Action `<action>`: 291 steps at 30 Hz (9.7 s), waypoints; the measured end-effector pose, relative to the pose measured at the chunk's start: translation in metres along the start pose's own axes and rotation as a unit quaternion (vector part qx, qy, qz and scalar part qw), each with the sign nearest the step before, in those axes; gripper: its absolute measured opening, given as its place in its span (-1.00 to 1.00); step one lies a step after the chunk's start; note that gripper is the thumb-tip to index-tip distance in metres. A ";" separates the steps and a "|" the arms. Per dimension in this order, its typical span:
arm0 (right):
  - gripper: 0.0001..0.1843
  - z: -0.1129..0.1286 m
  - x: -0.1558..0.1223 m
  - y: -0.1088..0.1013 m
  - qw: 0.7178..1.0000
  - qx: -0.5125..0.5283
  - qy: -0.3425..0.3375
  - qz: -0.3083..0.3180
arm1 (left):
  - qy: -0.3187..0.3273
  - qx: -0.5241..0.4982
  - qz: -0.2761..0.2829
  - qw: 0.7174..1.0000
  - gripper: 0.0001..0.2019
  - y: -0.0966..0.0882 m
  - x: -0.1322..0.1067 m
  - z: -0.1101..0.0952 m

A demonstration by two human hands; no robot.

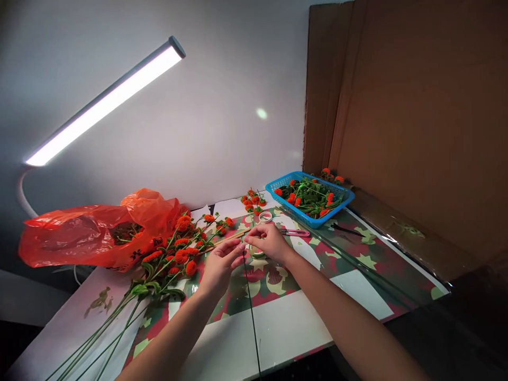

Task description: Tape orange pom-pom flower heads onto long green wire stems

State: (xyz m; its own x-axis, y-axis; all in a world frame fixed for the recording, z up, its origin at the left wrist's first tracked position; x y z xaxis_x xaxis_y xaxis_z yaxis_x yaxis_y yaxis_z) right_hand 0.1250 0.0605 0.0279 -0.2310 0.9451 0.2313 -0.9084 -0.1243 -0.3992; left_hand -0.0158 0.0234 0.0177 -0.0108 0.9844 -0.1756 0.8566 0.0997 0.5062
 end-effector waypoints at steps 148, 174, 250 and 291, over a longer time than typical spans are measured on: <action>-0.70 -0.008 0.000 0.024 0.897 0.356 0.121 0.234 | 0.020 0.099 0.062 0.993 -0.74 0.008 -0.016 -0.006; -0.65 -0.011 0.000 0.027 0.885 0.371 0.192 0.206 | -0.022 0.038 0.073 0.996 -0.71 0.006 -0.019 0.007; -0.69 -0.016 -0.003 0.027 0.895 0.376 0.168 0.169 | -0.036 -0.031 0.114 0.992 -0.77 -0.004 -0.019 0.019; -0.72 -0.013 -0.006 0.031 0.905 0.353 0.112 0.209 | -0.035 -0.028 0.083 0.995 -0.71 -0.006 -0.018 0.014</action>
State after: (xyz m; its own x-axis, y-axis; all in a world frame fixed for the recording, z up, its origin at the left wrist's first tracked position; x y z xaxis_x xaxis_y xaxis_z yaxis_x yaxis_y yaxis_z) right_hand 0.1030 0.0550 0.0032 -0.6012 0.7987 -0.0258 -0.7724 -0.5725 0.2750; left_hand -0.0134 0.0035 0.0064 0.1670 0.9755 -0.1429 0.8133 -0.0544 0.5793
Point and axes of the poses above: each hand's wrist, its own x-axis towards the middle knuckle, its own y-axis out of the palm, z = x × y, the point moved 3 cm from there along x, towards the middle knuckle, and after that the axes turned 13 degrees about -x, right-handed, at the moved point
